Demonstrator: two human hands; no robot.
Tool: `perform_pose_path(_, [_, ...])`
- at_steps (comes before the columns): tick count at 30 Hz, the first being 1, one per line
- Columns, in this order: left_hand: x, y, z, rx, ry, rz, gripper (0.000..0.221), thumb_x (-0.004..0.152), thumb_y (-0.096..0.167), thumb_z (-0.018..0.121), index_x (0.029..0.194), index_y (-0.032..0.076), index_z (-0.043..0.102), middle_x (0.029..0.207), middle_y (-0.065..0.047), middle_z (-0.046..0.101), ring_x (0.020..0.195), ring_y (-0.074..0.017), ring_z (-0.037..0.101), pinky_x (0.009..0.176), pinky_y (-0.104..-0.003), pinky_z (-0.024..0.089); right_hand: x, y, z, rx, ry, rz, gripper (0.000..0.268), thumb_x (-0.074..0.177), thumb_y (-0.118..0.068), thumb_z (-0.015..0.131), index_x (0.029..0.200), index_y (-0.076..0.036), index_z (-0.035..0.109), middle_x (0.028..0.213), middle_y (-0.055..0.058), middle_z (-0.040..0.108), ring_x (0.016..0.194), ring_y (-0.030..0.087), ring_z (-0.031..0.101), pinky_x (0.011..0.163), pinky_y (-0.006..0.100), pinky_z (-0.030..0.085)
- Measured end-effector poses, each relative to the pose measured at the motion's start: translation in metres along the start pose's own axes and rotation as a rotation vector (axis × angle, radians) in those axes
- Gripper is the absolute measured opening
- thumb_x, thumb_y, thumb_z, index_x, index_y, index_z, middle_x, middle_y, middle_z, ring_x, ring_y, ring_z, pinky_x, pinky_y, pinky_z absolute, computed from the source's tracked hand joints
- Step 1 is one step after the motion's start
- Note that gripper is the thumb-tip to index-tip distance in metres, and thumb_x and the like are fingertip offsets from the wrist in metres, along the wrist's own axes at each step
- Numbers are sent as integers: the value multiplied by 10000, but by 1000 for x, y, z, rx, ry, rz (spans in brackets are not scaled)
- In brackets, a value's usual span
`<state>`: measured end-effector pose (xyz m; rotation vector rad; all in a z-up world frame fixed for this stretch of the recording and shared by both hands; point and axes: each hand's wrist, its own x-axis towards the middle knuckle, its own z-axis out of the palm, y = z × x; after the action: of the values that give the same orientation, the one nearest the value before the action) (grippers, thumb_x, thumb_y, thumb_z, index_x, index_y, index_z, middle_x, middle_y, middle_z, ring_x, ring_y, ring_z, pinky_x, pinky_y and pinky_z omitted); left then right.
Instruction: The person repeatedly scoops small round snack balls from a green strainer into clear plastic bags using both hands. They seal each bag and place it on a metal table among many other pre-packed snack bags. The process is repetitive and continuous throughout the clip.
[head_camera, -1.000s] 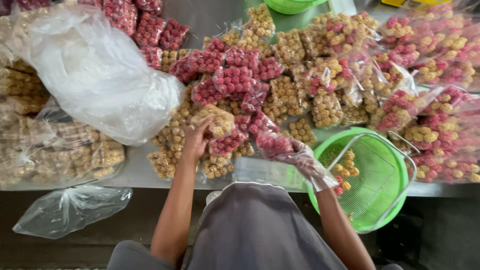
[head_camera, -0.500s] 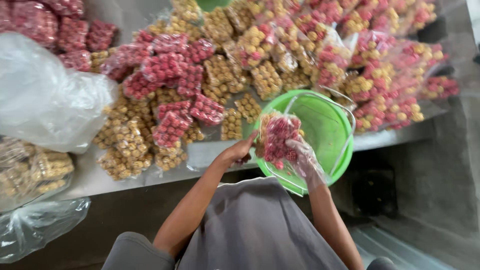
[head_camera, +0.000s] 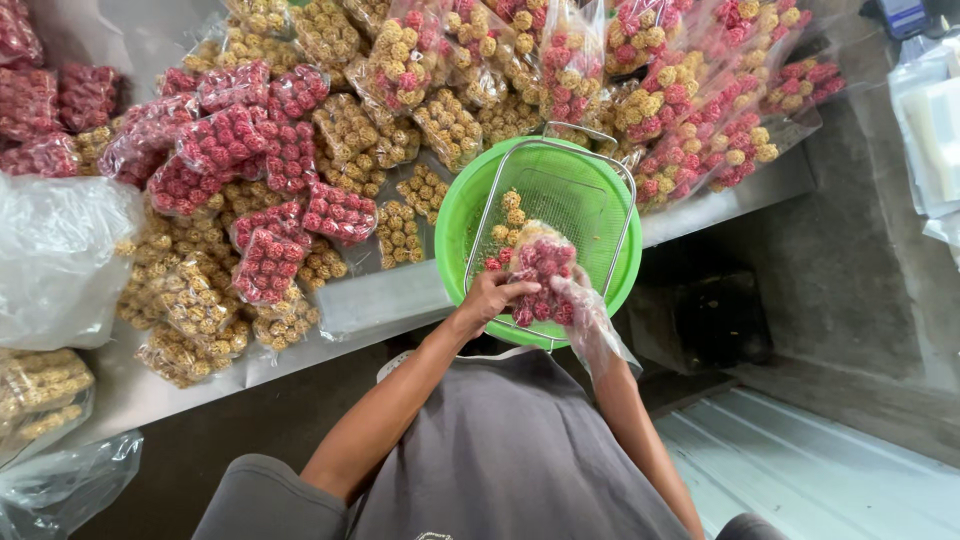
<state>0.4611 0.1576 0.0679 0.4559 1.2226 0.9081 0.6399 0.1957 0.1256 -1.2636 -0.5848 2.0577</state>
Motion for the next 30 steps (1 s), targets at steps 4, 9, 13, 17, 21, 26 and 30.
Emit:
perform_pose_path(4, [17, -22, -3, 11, 31, -54, 314, 829, 228, 800, 1010, -28, 774, 876, -85, 781, 712, -127, 717, 654, -277, 582, 18, 29, -27, 140, -108, 77, 421, 950, -174, 704, 1293, 44, 597, 1212, 141, 696, 1055, 234, 693, 937, 382, 591])
perform_pose_path(9, [28, -45, -10, 126, 58, 55, 359, 887, 259, 778, 976, -89, 785, 837, -105, 779, 683, -129, 690, 620, -287, 551, 34, 46, -46, 50, 25, 300, 308, 917, -200, 707, 1147, 1, 667, 1062, 106, 742, 898, 218, 722, 796, 396, 617])
perform_pose_path(13, [38, -42, -12, 214, 74, -16, 372, 858, 228, 800, 1112, -15, 675, 900, -59, 752, 731, -119, 710, 629, -294, 578, 48, 51, -50, -27, 158, 206, 282, 912, -169, 731, 1113, 24, 690, 1009, 136, 731, 813, 240, 721, 722, 405, 619])
perform_pose_path(17, [56, -53, -16, 317, 25, 85, 331, 895, 203, 764, 1168, 19, 735, 937, -98, 750, 729, -104, 644, 629, -267, 497, 49, 44, -49, -221, 138, 113, 318, 927, -248, 716, 1143, -15, 736, 1061, 102, 745, 902, 197, 697, 756, 343, 550])
perform_pose_path(21, [79, -67, -13, 328, -42, 132, 416, 793, 65, 667, 1206, 53, 715, 992, -91, 780, 735, -120, 626, 620, -281, 478, 46, 37, -44, -129, -44, 87, 356, 908, -275, 701, 1172, -40, 742, 1139, 74, 759, 1028, 162, 703, 889, 299, 561])
perform_pose_path(26, [76, -60, -4, 361, -21, -15, 337, 841, 92, 737, 1152, -23, 678, 972, -117, 700, 797, -179, 630, 651, -326, 507, 54, 28, -42, -470, 336, 239, 422, 917, -354, 702, 1193, -40, 757, 1099, 156, 732, 942, 257, 643, 830, 410, 502])
perform_pose_path(30, [63, -31, 7, 215, 136, 100, 470, 858, 201, 706, 1272, 26, 570, 1090, -120, 696, 892, -195, 684, 710, -319, 569, 39, 7, -40, -339, 138, 410, 540, 903, -516, 656, 1230, -89, 707, 1084, 121, 744, 881, 246, 682, 762, 401, 540])
